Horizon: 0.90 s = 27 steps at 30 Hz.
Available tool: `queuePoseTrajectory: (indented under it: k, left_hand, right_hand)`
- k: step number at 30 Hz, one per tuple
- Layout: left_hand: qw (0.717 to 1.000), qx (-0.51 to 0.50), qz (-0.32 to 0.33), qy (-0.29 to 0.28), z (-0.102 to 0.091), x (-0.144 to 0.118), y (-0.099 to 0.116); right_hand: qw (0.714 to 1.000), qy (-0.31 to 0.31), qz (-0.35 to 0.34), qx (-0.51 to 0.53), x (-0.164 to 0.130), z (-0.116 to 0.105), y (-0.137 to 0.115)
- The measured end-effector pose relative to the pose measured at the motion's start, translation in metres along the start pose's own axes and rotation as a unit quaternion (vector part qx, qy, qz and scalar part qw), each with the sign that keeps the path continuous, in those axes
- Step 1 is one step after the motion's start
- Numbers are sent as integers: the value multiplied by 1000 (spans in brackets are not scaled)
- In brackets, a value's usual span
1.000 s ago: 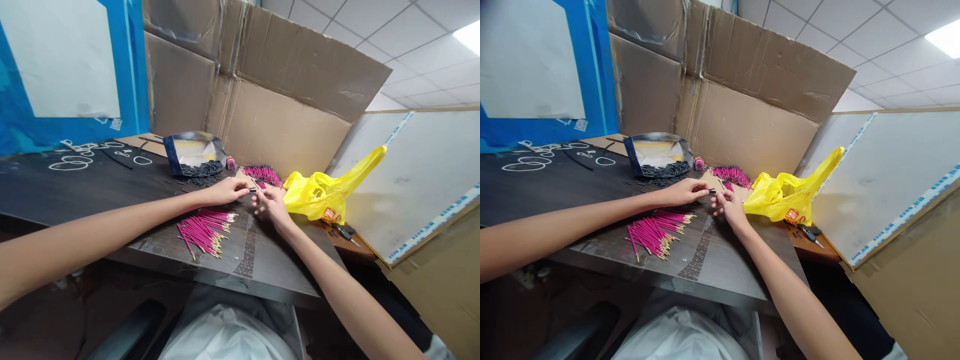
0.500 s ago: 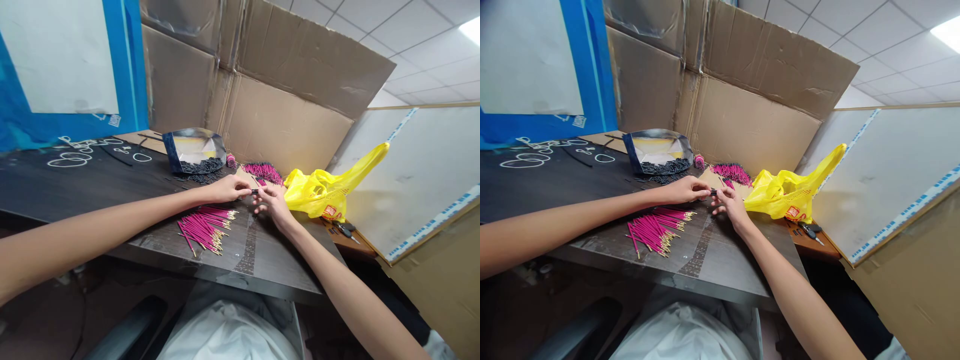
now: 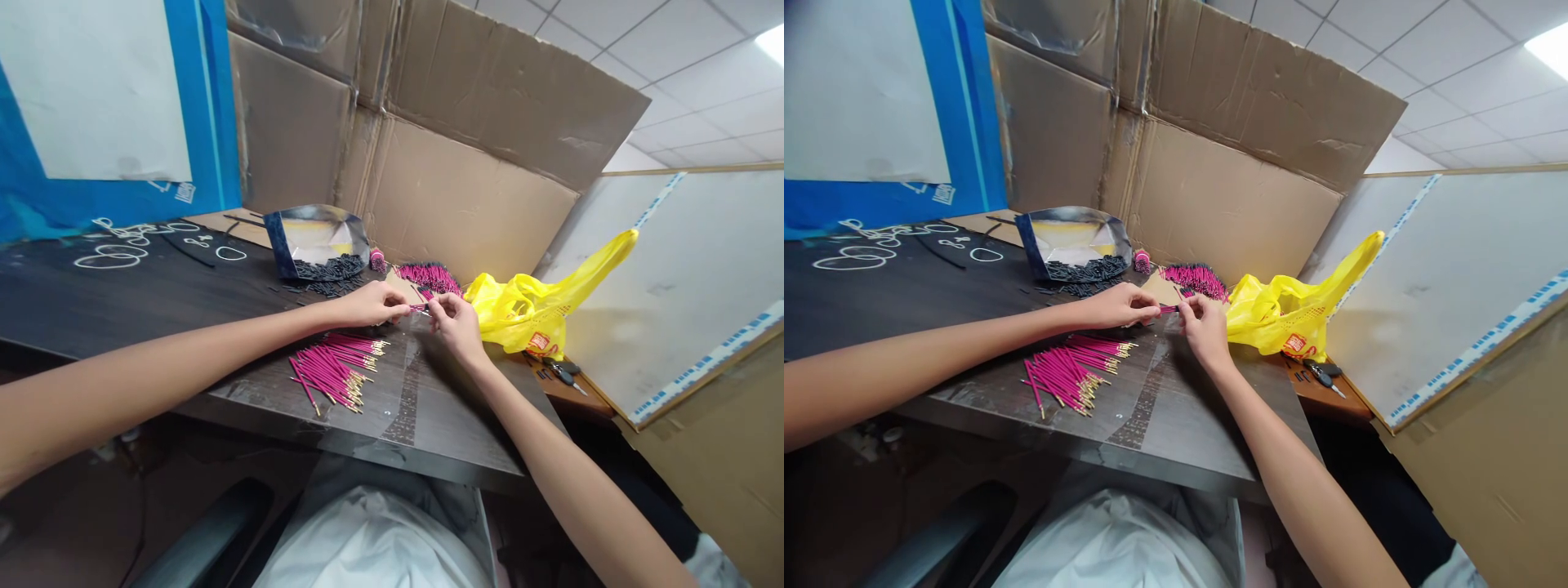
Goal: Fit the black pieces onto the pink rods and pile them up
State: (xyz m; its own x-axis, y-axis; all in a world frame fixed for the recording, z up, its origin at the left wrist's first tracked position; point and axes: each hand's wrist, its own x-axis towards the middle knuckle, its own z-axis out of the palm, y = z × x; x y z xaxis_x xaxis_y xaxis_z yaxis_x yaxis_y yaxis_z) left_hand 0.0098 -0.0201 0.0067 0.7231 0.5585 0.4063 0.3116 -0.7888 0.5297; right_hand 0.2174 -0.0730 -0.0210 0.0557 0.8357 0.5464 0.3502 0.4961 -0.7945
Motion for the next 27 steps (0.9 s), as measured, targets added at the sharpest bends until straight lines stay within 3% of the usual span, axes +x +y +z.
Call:
queuePoseTrajectory:
  k: [8,14,19,27]
  left_hand:
    - [983,-176,-58,15,7,1,8]
    - [975,-215,-40,28,14,-1,19]
    - [970,-239,-40,34,20,2,9]
    - [955,-292,-45,-1,25,3,12]
  right_hand:
    - [976,-28,99,194,-2,6,-10]
    - [984,-46,73,159,-6,10,-8]
    - [986,-22,66,154,-8,12,-11]
    - [991,11,52,120,-6,10,-20]
